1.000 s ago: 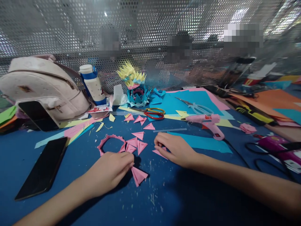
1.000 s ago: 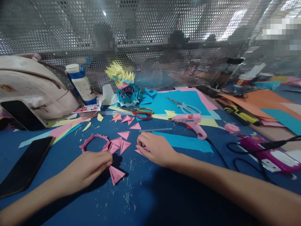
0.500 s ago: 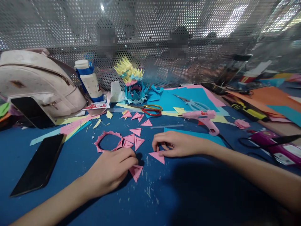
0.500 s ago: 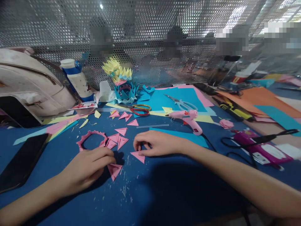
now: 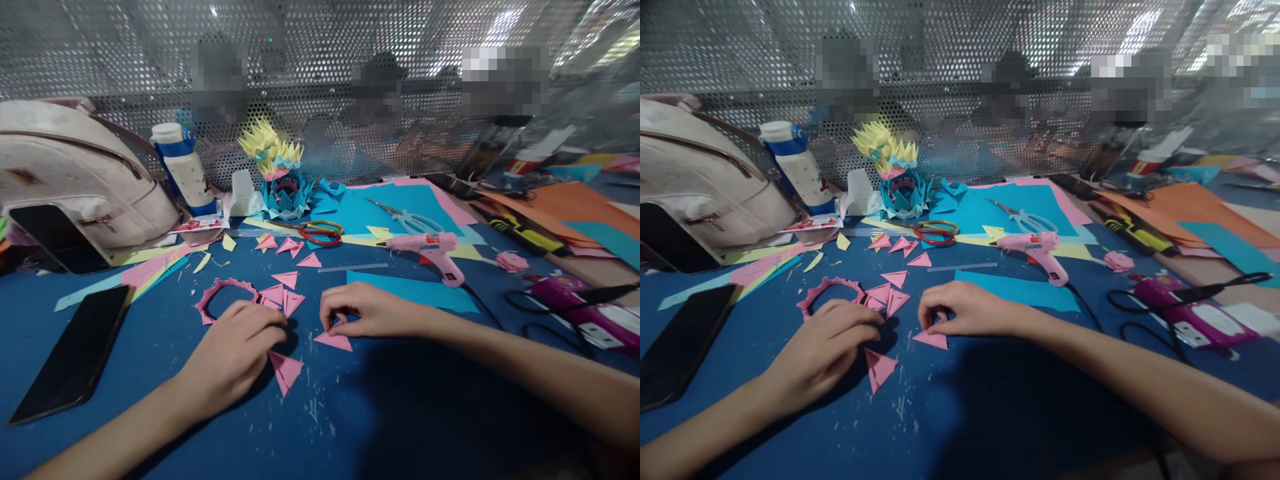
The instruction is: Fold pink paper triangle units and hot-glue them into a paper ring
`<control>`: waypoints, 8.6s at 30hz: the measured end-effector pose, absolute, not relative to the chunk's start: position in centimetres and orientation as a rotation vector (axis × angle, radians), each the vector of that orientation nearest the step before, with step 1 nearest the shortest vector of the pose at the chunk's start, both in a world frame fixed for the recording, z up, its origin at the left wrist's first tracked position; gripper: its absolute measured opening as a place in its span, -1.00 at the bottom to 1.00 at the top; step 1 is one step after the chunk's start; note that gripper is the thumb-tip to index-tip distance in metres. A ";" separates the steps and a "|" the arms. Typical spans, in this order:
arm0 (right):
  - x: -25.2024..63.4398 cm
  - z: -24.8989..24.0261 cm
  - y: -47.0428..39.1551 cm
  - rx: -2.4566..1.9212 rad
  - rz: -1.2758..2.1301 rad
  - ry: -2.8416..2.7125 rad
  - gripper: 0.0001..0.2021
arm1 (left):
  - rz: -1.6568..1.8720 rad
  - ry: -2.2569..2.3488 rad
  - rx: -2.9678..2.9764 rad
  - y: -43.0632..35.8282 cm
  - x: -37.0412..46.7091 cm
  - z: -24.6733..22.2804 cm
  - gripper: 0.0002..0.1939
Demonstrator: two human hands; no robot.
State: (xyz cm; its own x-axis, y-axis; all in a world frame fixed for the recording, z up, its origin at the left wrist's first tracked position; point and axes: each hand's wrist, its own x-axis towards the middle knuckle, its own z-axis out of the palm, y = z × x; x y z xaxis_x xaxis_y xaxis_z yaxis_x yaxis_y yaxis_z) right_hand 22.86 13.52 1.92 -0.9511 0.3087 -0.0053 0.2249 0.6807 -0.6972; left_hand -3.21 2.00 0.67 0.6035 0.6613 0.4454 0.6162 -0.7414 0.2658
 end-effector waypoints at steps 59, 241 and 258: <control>22.2 -0.2 11.6 -0.512 0.648 -2.717 -0.58 | 0.775 1.159 2.661 2.4 -4.5 0.6 -0.66; 22.4 0.5 11.3 -0.403 0.770 -2.333 -0.73 | 0.591 1.644 2.479 20.3 -7.7 -0.3 -0.77; 22.4 0.5 11.4 -0.360 0.775 -2.339 -0.72 | 0.286 1.852 2.581 21.5 -9.7 2.9 -0.77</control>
State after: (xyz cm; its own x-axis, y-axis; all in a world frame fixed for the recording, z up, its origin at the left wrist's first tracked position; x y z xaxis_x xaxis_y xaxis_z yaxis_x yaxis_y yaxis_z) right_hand 22.43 11.38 0.49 -0.7577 0.4321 0.4891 0.0548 0.7889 -0.6121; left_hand -9.72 21.48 2.87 0.3097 0.9350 0.1730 0.9436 -0.3247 0.0655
